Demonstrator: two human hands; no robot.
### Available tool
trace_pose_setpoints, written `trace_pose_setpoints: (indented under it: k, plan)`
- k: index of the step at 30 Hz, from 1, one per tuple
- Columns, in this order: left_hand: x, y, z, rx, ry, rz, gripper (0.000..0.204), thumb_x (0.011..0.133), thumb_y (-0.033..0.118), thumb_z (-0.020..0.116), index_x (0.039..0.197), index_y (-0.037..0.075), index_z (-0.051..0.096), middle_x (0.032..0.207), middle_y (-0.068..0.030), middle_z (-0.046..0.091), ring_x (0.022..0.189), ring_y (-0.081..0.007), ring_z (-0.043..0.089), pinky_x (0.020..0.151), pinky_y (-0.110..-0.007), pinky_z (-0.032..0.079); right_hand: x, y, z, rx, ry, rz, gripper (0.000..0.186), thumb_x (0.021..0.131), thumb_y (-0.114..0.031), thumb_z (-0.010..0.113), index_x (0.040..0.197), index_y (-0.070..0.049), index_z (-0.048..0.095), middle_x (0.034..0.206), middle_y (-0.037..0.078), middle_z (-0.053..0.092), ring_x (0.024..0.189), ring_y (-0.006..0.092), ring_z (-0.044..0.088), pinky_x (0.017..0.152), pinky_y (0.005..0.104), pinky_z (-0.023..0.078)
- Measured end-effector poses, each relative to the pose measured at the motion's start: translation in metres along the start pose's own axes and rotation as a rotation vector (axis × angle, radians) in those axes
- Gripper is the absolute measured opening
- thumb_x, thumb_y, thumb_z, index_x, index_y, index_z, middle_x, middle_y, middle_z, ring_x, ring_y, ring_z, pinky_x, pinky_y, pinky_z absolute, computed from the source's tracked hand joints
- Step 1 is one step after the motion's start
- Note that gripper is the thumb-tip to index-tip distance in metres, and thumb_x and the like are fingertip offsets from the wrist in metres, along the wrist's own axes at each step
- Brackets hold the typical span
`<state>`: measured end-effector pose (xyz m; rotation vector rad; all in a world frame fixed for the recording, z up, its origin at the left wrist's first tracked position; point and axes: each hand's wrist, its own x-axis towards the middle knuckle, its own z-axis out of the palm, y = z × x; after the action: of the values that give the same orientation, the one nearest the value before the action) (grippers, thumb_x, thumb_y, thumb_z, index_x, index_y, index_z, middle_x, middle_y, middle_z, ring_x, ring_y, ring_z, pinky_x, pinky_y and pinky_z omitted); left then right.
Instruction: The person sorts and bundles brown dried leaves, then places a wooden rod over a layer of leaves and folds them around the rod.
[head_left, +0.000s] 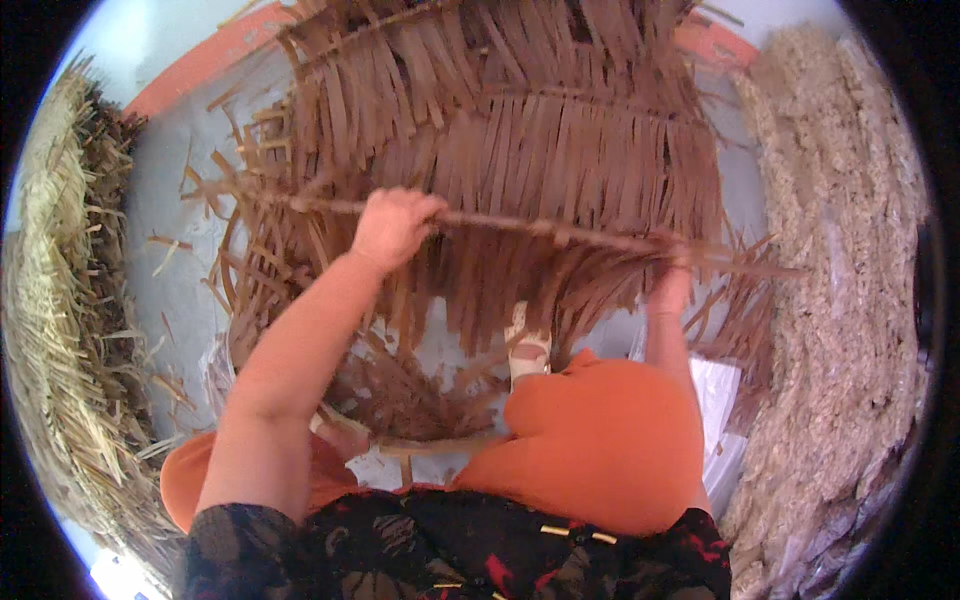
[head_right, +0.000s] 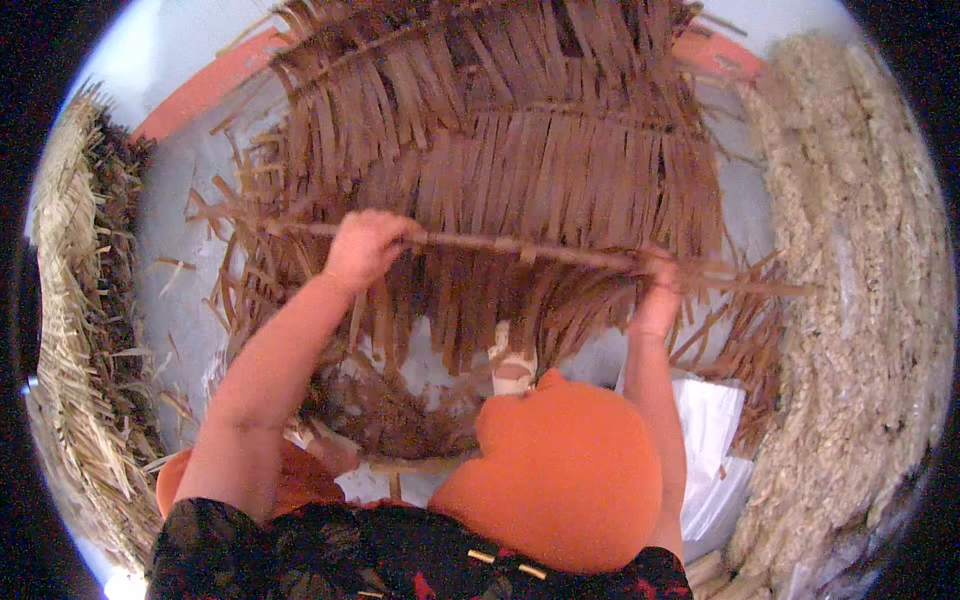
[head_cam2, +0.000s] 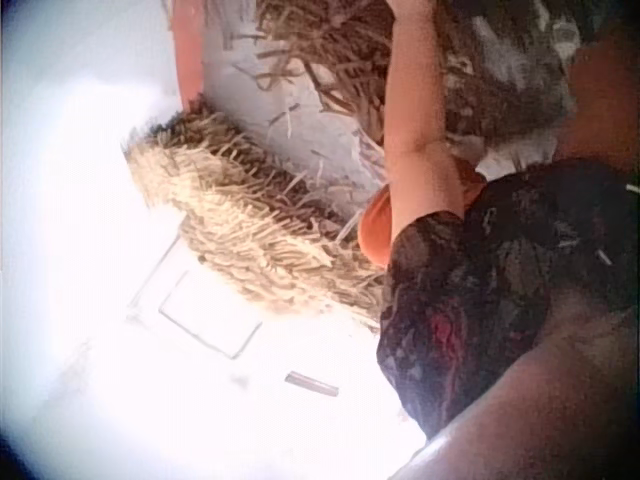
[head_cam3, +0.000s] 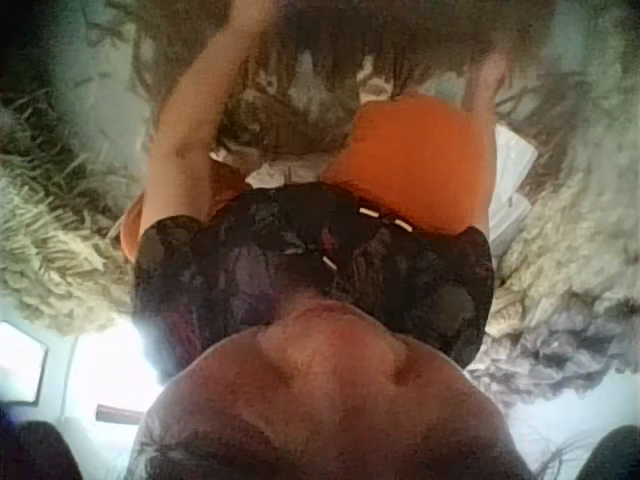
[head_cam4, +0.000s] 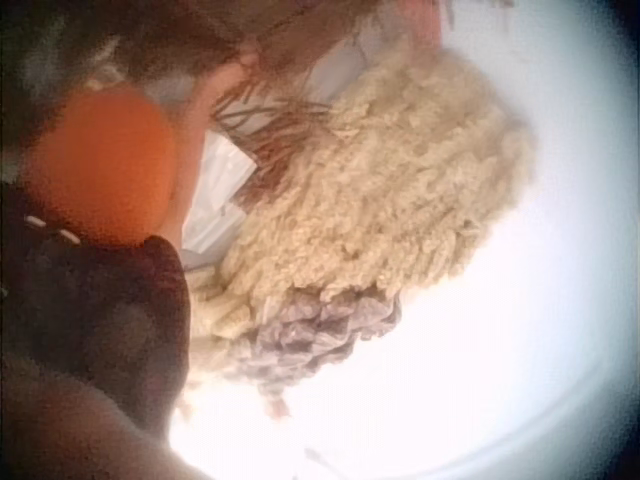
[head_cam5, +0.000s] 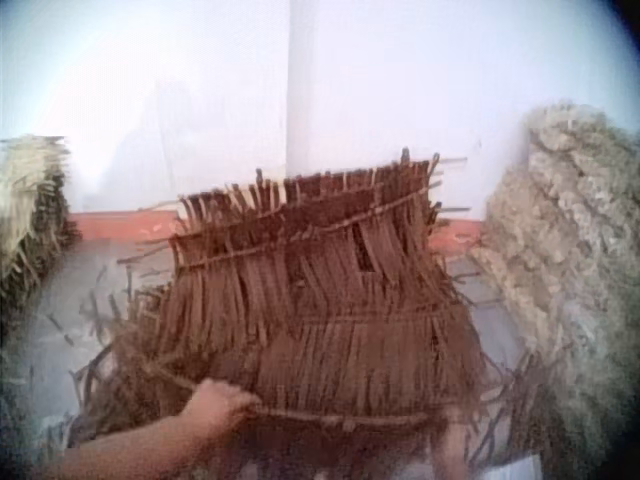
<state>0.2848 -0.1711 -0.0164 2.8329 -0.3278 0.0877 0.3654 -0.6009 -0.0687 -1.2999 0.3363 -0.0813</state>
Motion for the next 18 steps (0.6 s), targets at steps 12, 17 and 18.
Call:
trace_pose_setpoints:
  k: [12, 17, 18]
  plan:
    - [-0.004, 0.015, 0.016, -0.079, -0.076, -0.014, 0.044, 0.076, 0.025, 0.074, 0.117, 0.018, 0.062, 0.092, -0.0078, 0.062, 0.094, -0.0284, 0.061, 0.084, -0.043, 0.047, 0.008, 0.039, -0.031, 0.062, -0.152, 0.151, 0.04, 0.091, -0.035, 0.052, 0.115, -0.005, 0.062, 0.114, 0.008, 0.064, 0.102, 0.0238, 0.059, 0.086, 0.0356, 0.047]
    - [-0.018, -0.006, -0.031, 0.14, 0.181, 0.027, 0.041, 0.085, 0.036, 0.067, 0.12, 0.014, 0.062, 0.11, -0.0063, 0.062, 0.107, -0.0271, 0.057, 0.099, -0.044, 0.04, 0.028, 0.031, -0.053, 0.066, 0.163, 0.216, 0.035, 0.091, -0.037, 0.054, 0.111, -0.009, 0.062, 0.106, 0.004, 0.066, 0.093, 0.0201, 0.06, 0.077, 0.033, 0.047]
    - [-0.027, -0.021, -0.033, 0.123, 0.202, 0.009, 0.034, 0.087, 0.028, 0.067, 0.115, 0.011, 0.063, 0.113, -0.0075, 0.063, 0.108, -0.0262, 0.058, 0.099, -0.043, 0.042, 0.03, 0.031, -0.056, 0.056, 0.2, 0.213, 0.034, 0.091, -0.038, 0.055, 0.109, -0.01, 0.062, 0.102, 0.003, 0.066, 0.088, 0.0184, 0.06, 0.073, 0.0315, 0.047]
